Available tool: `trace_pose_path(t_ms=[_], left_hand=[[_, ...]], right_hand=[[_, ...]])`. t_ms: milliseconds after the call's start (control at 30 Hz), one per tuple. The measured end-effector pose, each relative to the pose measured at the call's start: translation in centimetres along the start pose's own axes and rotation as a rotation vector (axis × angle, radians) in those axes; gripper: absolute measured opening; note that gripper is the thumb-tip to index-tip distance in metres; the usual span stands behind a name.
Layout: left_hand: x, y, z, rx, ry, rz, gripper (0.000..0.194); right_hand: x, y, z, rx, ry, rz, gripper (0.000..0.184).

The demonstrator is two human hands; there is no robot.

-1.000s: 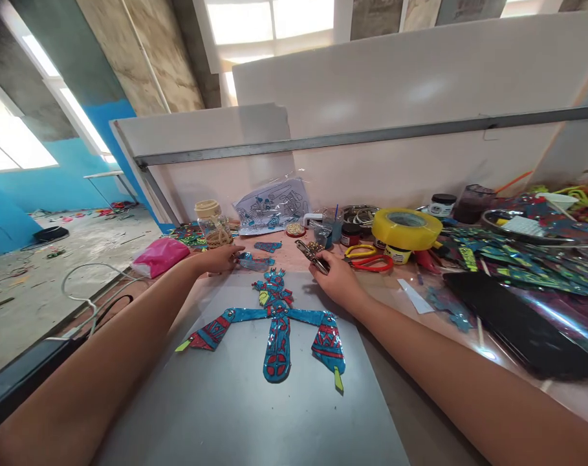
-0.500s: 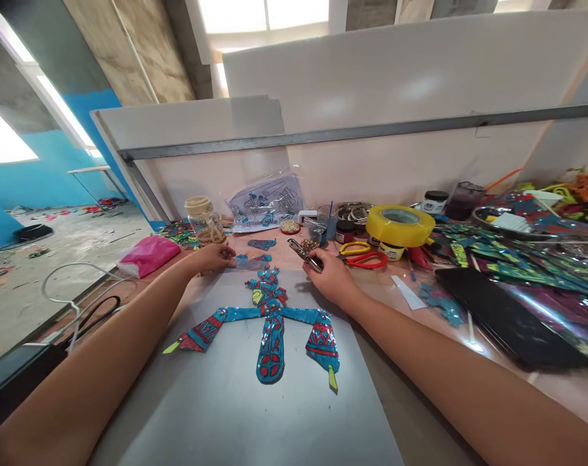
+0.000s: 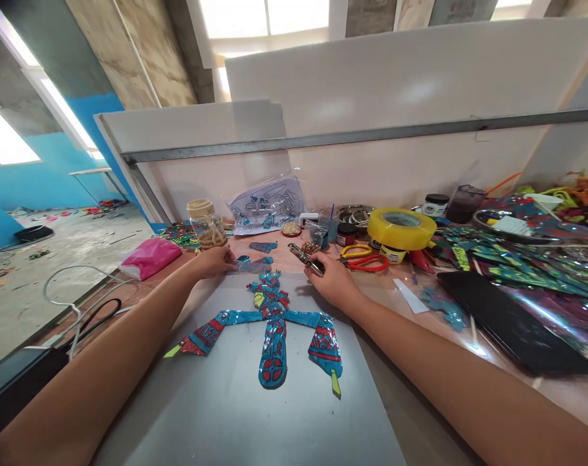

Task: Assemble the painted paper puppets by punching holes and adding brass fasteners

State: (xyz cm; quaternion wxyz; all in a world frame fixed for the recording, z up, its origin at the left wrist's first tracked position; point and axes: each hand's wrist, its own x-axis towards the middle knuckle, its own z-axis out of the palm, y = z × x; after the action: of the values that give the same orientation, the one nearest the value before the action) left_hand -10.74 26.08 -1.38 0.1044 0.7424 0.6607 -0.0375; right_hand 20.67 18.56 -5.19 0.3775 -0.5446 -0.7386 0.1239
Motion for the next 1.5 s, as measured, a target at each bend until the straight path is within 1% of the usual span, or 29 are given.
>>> trace_pose_path(t_ms=[100,167,233,400,533,600,700,800,900,1000,1100,1133,1167,1233,1300,1333,1400,1467,1500], left_hand=[[0.1,-0.1,0.4,-0.025,0.039,-0.021,0.034],[0.4,-0.3,0.6,-0.039,0.086,-0.031,0.034],[0.6,-0.4,0.7,-0.056,0.124,-0.020,0.035],[1.3,-1.0,1.3,-0.099,0.129,0.029,0.032],[1.9,-1.2,2.3,-0.145,0.194,0.006,0.032],[1.9,-1.0,2.5,-0.177,0.260,-0.011,0.031],[1.2,-0.2,2.2,-0.229,0.422,-0.018,0.024],[0.0,1.0,0.9,-0.270,0.591,0.026,0.020],[-1.3,2.1,-1.0,-0.308,0.672,0.115,0.018],[-2.9,3.1,-2.7,-0.376,0.678,0.202,0.017],[-5.3,4.5,-3.1,-0.499,0.624,0.291,0.029],[-6.2,5.1,-2.9,-0.574,0.581,0.325,0.033],[-7.1,5.7,-2.6,-0.701,0.520,0.360,0.036],[-9.1,6.9,-1.6,-0.908,0.403,0.391,0.033],[-10.7,7.9,-0.6,-1.010,0.337,0.410,0.027],[-11.4,8.2,-0.1,-1.016,0.334,0.423,0.025],[-12.4,8.5,0.9,-0.985,0.382,0.440,0.021],[-12.8,8.5,2.0,-0.976,0.439,0.434,0.021],[-12.9,8.4,2.5,-0.999,0.432,0.423,0.021]], right_hand=[[0.1,0.1,0.0,0.000,-0.011,0.000,0.017],[0.1,0.1,0.0,-0.004,-0.008,0.006,0.018],[0.1,0.1,0.0,-0.008,-0.002,0.017,0.020],[0.1,0.0,0.0,-0.003,-0.008,0.020,0.019],[0.1,-0.1,-0.1,-0.005,-0.013,0.024,0.018],[0.1,-0.1,-0.1,-0.008,-0.014,0.025,0.019],[0.1,-0.1,0.0,-0.014,-0.015,0.020,0.019],[0.2,0.0,0.0,-0.021,-0.028,0.003,0.018],[0.1,-0.1,0.0,-0.026,-0.049,-0.031,0.018],[-0.1,-0.4,-0.1,-0.031,-0.062,-0.056,0.019],[-0.4,-0.7,-0.3,-0.030,-0.067,-0.068,0.018],[-0.4,-0.7,-0.3,-0.028,-0.067,-0.073,0.018],[-0.4,-0.7,-0.3,-0.025,-0.066,-0.077,0.018],[-0.4,-0.6,-0.3,-0.017,-0.057,-0.084,0.018],[-0.1,-0.5,-0.3,-0.005,-0.033,-0.086,0.018],[0.1,-0.5,-0.4,0.003,-0.017,-0.089,0.019],[0.4,-0.7,-0.7,0.022,0.014,-0.104,0.022],[0.6,-1.2,-1.3,0.036,0.031,-0.127,0.025],[0.6,-1.6,-1.7,0.039,0.033,-0.143,0.026]])
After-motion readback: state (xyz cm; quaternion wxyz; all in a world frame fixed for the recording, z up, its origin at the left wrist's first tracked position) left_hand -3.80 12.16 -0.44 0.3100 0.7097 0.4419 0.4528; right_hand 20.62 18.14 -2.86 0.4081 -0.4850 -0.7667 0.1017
